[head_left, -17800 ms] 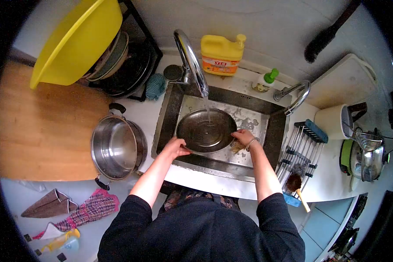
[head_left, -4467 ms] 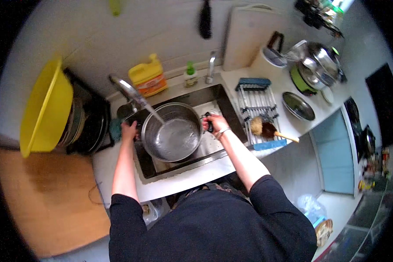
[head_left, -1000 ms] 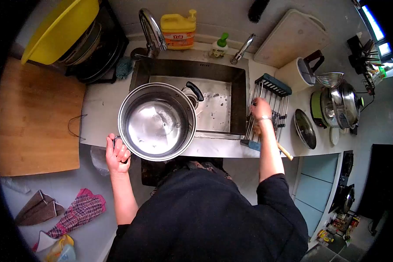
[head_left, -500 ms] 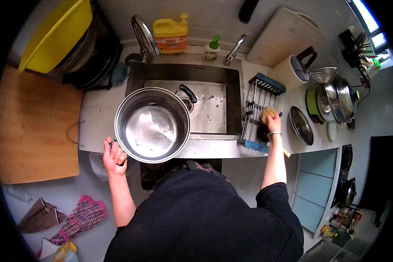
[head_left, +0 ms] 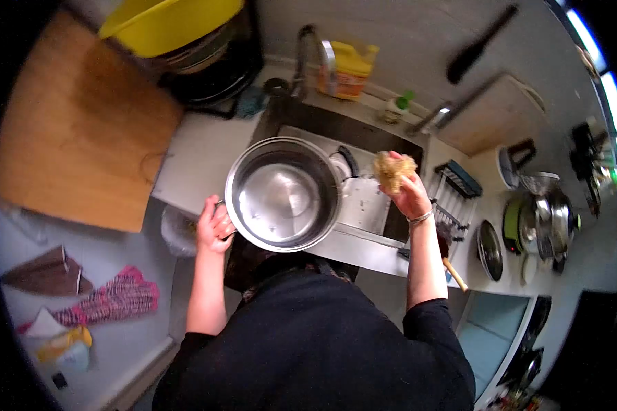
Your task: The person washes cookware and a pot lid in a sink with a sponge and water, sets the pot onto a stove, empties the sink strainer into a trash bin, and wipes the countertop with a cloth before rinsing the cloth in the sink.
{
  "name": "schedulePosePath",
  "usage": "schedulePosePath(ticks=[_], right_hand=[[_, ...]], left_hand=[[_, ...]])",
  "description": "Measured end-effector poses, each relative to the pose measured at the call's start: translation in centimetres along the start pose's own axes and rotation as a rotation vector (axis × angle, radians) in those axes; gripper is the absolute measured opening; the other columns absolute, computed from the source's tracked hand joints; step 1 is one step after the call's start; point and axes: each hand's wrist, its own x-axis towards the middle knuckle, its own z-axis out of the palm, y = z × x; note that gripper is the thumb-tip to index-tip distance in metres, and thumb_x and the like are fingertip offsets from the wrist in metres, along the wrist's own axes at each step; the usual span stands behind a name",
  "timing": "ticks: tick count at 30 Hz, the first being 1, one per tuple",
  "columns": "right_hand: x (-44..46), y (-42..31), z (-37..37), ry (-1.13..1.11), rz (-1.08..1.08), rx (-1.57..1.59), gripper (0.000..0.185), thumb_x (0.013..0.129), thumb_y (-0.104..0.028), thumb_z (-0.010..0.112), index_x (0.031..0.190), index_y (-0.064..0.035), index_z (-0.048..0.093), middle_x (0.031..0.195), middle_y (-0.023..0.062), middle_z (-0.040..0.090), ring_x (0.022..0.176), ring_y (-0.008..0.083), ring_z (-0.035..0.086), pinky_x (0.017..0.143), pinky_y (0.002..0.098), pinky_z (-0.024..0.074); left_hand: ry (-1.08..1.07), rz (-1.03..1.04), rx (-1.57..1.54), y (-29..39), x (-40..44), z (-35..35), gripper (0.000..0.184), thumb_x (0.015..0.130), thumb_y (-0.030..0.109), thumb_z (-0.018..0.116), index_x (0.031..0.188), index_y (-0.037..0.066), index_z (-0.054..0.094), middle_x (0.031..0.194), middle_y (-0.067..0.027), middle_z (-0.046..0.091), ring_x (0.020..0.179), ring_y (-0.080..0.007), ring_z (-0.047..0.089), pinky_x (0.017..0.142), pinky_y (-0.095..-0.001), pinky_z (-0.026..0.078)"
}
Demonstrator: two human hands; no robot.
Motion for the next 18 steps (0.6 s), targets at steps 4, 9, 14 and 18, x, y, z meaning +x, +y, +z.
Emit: schedulePosePath(ticks=[4, 9, 14, 18], right_hand=[[7.2, 6.5, 7.3, -0.261, 0.167, -0.756, 0.063, 0.071, -0.006, 0.062, 0.127, -0.0082, 0.034, 0.112, 0.0101, 0.050, 0.102, 0.0187, 0.051, 0.086, 0.0311, 0.0432], [12.7, 17.3, 10.9, -0.605, -0.143, -2.034, 0.031, 0.077, -0.017, 0.050, 0.108, -0.0132, 0.048, 0.103, 0.0122, 0.050, 0.098, 0.0286, 0.051, 0.077, 0.0374, 0.0457], [13.0, 21.7, 6.4, -0.520, 0.281, -2.265, 0.033, 0.084, -0.022, 0.044, 0.116, -0.0146, 0.049, 0.118, 0.0083, 0.050, 0.108, 0.0237, 0.049, 0.084, 0.0366, 0.0435], [9.7, 20.6, 6.1, -1.483, 0.810, -2.149, 0.032, 0.076, -0.022, 0.054, 0.101, -0.0041, 0.060, 0.108, 0.0123, 0.057, 0.102, 0.0287, 0.054, 0.086, 0.0411, 0.0411]], left_hand=[[-0.147, -0.010, -0.013, 0.6, 0.3, -2.2, 0.032, 0.094, 0.031, 0.031, 0.100, 0.011, 0.055, 0.054, 0.0015, 0.036, 0.034, -0.0040, 0.022, 0.030, -0.0177, 0.023], [-0.071, 0.014, -0.023, 0.7, 0.0, -2.5, 0.027, 0.093, 0.030, 0.034, 0.093, 0.011, 0.053, 0.049, 0.0035, 0.029, 0.033, -0.0035, 0.021, 0.029, -0.0173, 0.021], [-0.053, 0.051, -0.041, 0.7, 0.1, -3.7, 0.022, 0.092, 0.028, 0.038, 0.092, 0.012, 0.052, 0.048, 0.0043, 0.026, 0.033, -0.0038, 0.020, 0.029, -0.0176, 0.020], [0.011, 0.083, 0.025, 0.9, -0.3, -3.8, 0.019, 0.091, 0.029, 0.041, 0.092, 0.013, 0.051, 0.047, 0.0050, 0.025, 0.033, -0.0042, 0.021, 0.029, -0.0183, 0.019]])
